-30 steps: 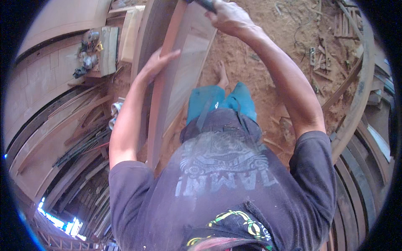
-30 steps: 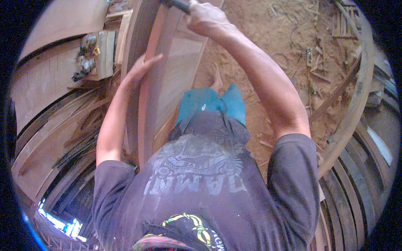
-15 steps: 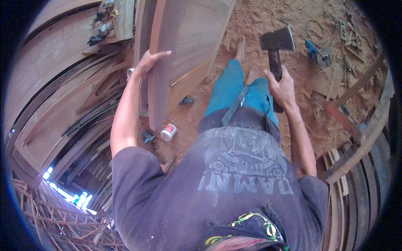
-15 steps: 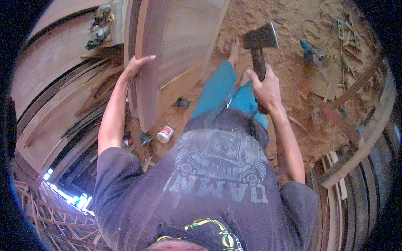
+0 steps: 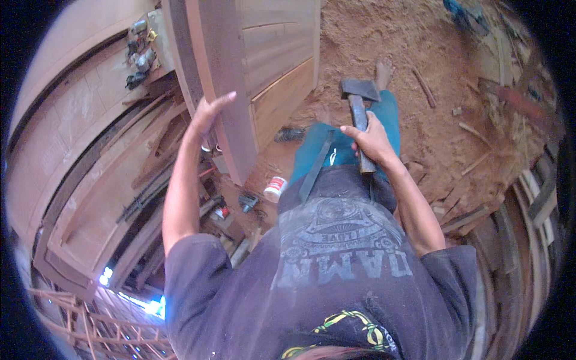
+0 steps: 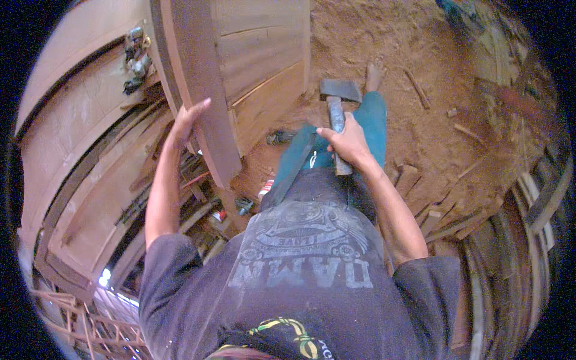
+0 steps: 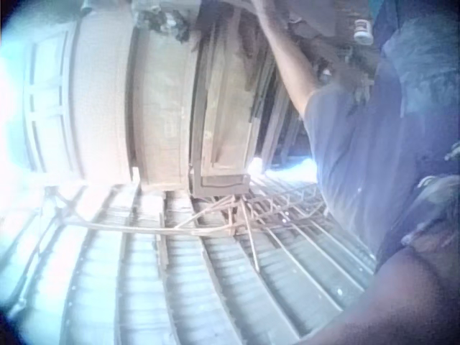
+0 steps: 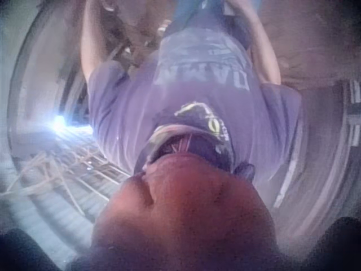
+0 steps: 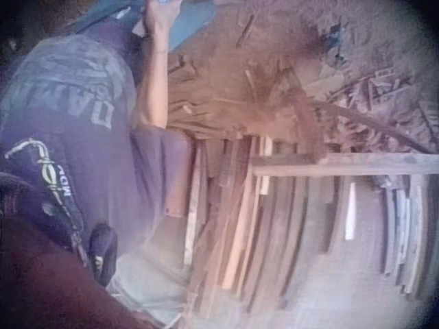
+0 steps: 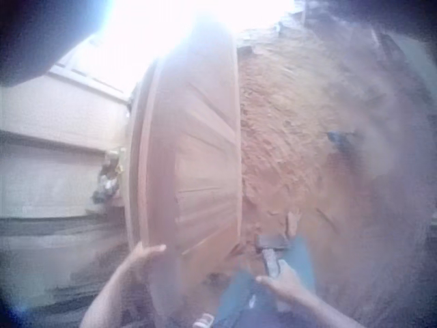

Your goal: The person picks up a long wooden plank and places it onto a partially assembled wooden door frame. They then use a hammer to tap the plank into place, adjusting its position several times. The person continues to hammer the plank along its length to secure it to the door frame.

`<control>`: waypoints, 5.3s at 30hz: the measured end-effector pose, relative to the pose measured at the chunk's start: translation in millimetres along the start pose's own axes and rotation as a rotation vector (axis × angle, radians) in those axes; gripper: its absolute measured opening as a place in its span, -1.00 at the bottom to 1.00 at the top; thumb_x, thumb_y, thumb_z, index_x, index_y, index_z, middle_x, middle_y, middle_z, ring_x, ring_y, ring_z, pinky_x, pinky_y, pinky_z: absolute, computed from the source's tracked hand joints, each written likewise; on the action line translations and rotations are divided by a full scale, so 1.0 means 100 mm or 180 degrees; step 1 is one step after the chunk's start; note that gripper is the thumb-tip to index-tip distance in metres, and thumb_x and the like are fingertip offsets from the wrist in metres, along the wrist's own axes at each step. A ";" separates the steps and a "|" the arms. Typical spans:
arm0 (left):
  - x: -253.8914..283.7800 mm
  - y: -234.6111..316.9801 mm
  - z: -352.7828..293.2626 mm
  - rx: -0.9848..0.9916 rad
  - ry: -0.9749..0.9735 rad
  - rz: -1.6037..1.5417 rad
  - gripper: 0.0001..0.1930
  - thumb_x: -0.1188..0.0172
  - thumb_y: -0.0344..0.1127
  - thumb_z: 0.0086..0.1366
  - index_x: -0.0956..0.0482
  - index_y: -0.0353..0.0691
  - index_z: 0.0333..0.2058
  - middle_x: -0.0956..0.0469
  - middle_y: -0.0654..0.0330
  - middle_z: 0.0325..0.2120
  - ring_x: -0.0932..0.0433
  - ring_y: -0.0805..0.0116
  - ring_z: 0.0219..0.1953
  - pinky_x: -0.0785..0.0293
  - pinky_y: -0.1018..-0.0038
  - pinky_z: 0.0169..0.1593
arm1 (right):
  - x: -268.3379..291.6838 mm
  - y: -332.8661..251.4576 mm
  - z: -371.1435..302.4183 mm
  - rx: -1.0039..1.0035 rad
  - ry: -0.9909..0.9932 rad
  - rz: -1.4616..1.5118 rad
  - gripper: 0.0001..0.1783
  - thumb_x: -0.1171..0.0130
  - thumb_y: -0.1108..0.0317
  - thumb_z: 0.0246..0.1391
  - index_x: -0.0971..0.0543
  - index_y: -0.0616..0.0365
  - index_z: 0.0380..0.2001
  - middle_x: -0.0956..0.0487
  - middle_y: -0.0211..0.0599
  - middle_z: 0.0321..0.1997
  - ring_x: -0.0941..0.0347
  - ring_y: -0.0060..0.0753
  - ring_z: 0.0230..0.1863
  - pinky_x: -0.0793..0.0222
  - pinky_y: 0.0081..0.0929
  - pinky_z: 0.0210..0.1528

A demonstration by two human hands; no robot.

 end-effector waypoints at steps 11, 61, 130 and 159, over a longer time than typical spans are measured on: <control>0.05 -0.53 -0.03 -0.0355 0.0215 -0.0652 -0.22 -0.23 0.27 0.35 -0.43 -0.33 0.24 -0.58 0.00 0.08 -0.59 0.15 0.08 -0.53 0.21 0.15 | -2.61 1.71 -0.52 -0.1517 -0.1530 0.2203 -0.66 -0.35 0.14 0.18 -0.52 0.06 -0.57 -0.51 -0.47 -0.62 -0.40 -0.53 -0.66 -0.35 -0.50 -0.62; -0.06 -0.62 -0.31 -0.0799 0.0416 0.0001 -0.35 -0.43 0.06 0.24 -0.54 -0.38 0.09 -0.65 0.09 -0.11 -0.65 0.24 -0.12 -0.59 0.28 -0.02 | -1.40 0.93 -0.47 0.1444 0.0750 -0.1190 -0.12 -0.46 0.06 0.06 -0.30 0.36 0.27 -0.64 0.29 -0.14 -0.64 0.33 -0.12 -0.58 0.06 -0.09; -0.13 1.47 1.32 -0.1082 -0.0006 -0.0167 -0.43 -0.31 -0.33 0.01 -0.56 -0.36 0.06 -0.65 0.13 -0.18 -0.62 0.29 -0.13 -0.54 0.36 -0.02 | -0.36 -4.54 0.61 0.2910 0.1198 -0.2779 -0.77 -0.07 0.46 0.22 -0.39 0.24 -0.08 -0.66 0.16 -0.28 -0.65 0.28 -0.21 -0.56 0.13 -0.16; 0.07 1.70 1.37 -0.0516 -0.0070 -0.0363 -0.41 -0.44 -0.03 0.22 -0.53 -0.32 0.07 -0.59 0.19 -0.12 -0.56 0.32 -0.07 -0.50 0.36 0.00 | 0.46 -2.65 1.08 0.1272 0.1281 -0.0270 -0.60 -0.42 0.10 0.16 -0.57 0.26 -0.35 -0.66 -0.20 -0.48 -0.63 -0.15 -0.44 -0.47 -0.16 -0.38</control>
Point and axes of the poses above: each hand's wrist, its own z-axis towards the middle knuckle, its own x-axis out of the back of the hand, y = z × x, the point moved 4 cm from there along z, towards the middle knuckle
